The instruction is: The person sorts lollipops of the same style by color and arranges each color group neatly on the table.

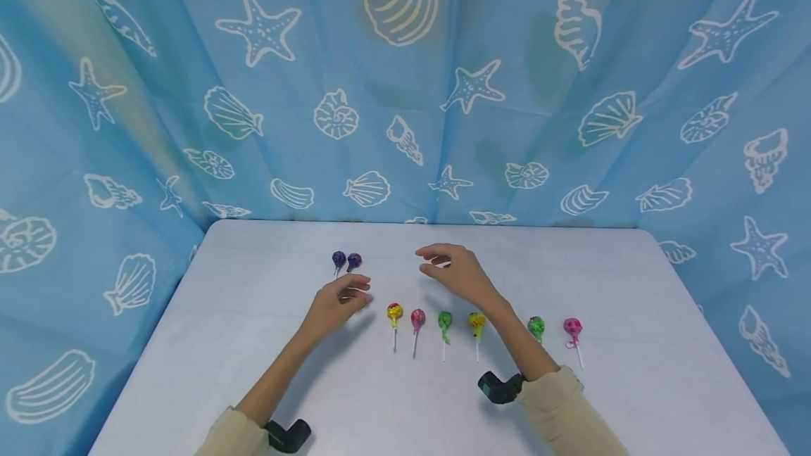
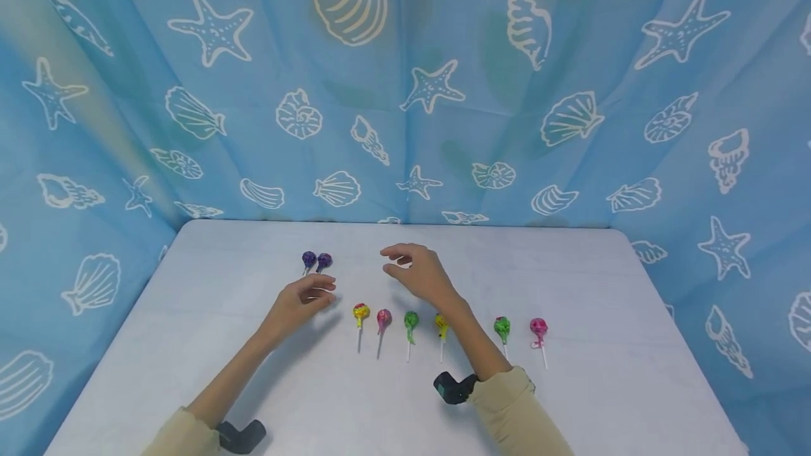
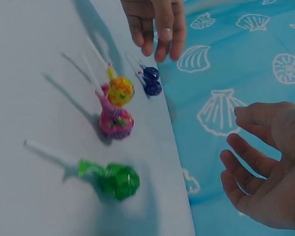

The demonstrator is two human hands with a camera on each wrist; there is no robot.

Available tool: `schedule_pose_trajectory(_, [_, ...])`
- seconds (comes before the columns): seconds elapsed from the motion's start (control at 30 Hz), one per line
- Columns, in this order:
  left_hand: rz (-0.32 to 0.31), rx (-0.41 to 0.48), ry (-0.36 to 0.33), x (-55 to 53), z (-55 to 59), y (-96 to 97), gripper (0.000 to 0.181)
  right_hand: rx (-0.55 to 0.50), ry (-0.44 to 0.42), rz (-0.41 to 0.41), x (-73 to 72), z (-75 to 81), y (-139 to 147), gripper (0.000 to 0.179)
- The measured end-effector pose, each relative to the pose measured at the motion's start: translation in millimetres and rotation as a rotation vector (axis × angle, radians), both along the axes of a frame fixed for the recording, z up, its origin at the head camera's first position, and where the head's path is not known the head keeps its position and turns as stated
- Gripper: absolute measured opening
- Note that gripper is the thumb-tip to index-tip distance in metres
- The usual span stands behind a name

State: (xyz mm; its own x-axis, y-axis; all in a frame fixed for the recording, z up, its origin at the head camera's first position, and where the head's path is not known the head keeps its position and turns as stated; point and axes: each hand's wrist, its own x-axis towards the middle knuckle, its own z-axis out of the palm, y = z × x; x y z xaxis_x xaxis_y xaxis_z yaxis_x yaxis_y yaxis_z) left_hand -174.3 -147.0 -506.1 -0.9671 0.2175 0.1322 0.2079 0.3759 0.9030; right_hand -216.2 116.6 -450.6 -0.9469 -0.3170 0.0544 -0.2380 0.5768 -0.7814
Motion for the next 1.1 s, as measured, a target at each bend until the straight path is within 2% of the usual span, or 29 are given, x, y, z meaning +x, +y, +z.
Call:
schedule_pose_trajectory(0.1, [-0.032, -0.028, -0.007, 2.9, 0.2, 6.8, 0.033, 0.016, 0.018, -0.007, 7.3, -0.1, 12, 0.031])
schedule_pose_trajectory(0.23, [-0.059, -0.047, -0.015, 2.7, -2.6, 13.3, 0.036, 0.052, 0.037, -0.034, 15.9, -8.1, 29, 0.03])
schedule_pose_trajectory(0.53, [-0.078, -0.074, -0.038, -1.0, -6.2, 25.9, 0.038, 0.065, 0.014, -0.051, 34.7, -28.8, 63, 0.03])
schedule_pose_trajectory(0.87, [-0.087, -0.121, -0.057, -3.2, -11.6, 36.9, 0.038, 0.041, 0.0, -0.056, 59.4, -44.5, 79, 0.033])
schedule_pose_trajectory(1.1, [-0.096, -0.137, -0.055, -2.9, -14.3, 39.6, 0.034, 0.005, -0.005, -0.113, 70.2, -57.2, 86, 0.033])
